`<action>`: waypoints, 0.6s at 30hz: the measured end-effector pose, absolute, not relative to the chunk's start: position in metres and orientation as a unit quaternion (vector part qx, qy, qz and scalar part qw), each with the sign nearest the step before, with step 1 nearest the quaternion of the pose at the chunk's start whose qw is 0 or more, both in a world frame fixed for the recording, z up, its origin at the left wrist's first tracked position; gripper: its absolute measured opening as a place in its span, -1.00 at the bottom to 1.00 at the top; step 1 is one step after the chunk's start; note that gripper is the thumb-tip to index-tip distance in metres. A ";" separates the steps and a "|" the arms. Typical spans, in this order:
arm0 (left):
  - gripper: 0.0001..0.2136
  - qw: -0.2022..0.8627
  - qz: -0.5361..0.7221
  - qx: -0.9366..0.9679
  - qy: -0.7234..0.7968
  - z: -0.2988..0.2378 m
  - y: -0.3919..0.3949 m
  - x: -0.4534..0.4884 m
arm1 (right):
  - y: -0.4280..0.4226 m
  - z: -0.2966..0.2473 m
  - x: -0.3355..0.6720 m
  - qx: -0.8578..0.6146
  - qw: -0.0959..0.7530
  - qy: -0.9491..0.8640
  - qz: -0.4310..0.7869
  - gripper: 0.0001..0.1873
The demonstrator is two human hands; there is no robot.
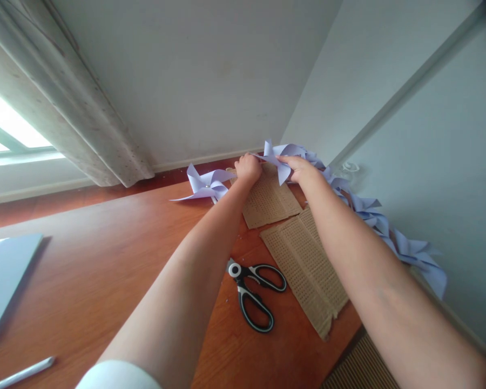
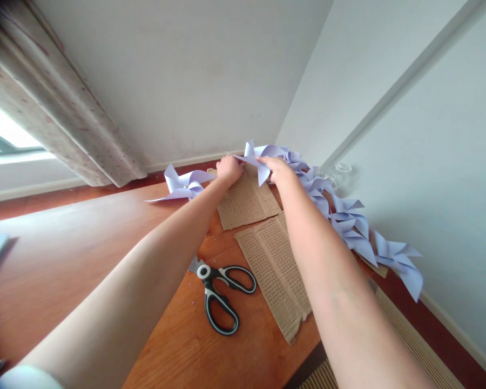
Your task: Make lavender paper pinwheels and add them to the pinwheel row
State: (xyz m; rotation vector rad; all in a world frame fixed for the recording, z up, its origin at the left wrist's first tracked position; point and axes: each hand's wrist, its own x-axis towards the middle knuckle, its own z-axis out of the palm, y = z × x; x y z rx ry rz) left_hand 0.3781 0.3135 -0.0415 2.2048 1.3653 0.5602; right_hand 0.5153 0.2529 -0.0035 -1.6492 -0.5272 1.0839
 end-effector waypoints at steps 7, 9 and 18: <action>-0.71 0.256 0.236 0.800 0.488 -0.040 0.315 0.371 | 0.250 0.004 0.518 -0.696 0.494 -0.250 0.457 -0.91; -0.75 0.265 0.245 0.800 0.480 -0.038 0.315 0.368 | 0.250 0.008 0.519 -0.702 0.484 -0.260 0.453 -0.91; -0.76 0.290 0.307 0.796 0.434 -0.039 0.314 0.364 | 0.259 0.009 0.515 -0.734 0.466 -0.283 0.405 -0.87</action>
